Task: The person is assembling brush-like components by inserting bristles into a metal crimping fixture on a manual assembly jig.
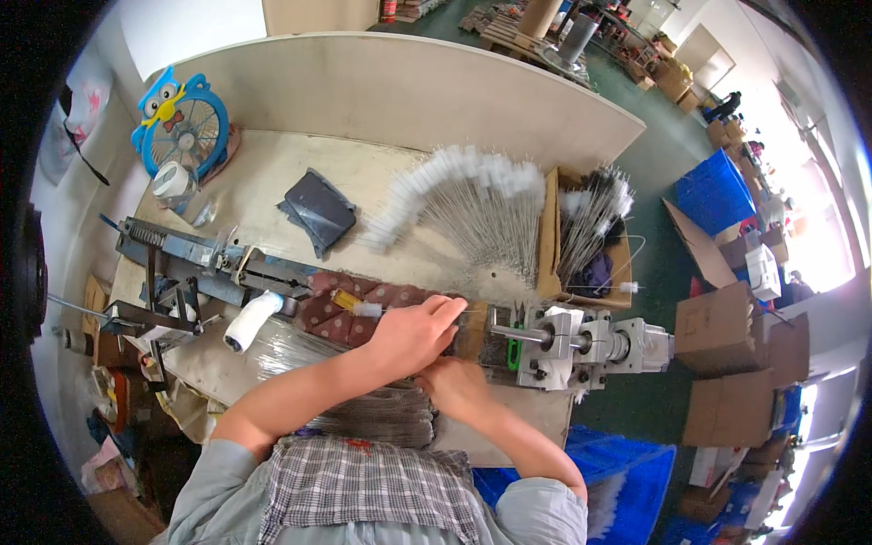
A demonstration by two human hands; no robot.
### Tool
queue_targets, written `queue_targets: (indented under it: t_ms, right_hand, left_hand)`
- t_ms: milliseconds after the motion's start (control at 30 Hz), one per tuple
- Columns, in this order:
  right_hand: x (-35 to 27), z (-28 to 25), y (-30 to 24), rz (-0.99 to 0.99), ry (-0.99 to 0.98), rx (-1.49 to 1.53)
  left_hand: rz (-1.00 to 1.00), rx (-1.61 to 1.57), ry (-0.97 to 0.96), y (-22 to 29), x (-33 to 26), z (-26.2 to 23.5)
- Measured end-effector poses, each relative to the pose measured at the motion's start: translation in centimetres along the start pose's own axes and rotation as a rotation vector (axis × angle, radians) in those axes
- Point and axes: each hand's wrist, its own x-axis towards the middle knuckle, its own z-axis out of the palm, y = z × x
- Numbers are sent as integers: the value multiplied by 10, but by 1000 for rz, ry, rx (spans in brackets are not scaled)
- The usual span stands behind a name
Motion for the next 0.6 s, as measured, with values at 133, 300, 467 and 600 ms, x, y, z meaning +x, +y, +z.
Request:
queue_targets:
  t_ms: [133,300,467,600]
  right_hand:
    - [-13,5,10,-33,153,61]
    - [-25,11,24,-93,243,45]
    - [-21,-3,-2,-142,371,-56]
    - [-9,-9,-5,-127,386,-174]
  left_hand:
    - [42,259,-72,-6,14,23]
    - [85,379,-136,-20,21,24]
    - [91,532,-89,-59,68,27]
    - [112,381,52,-30,38,-3]
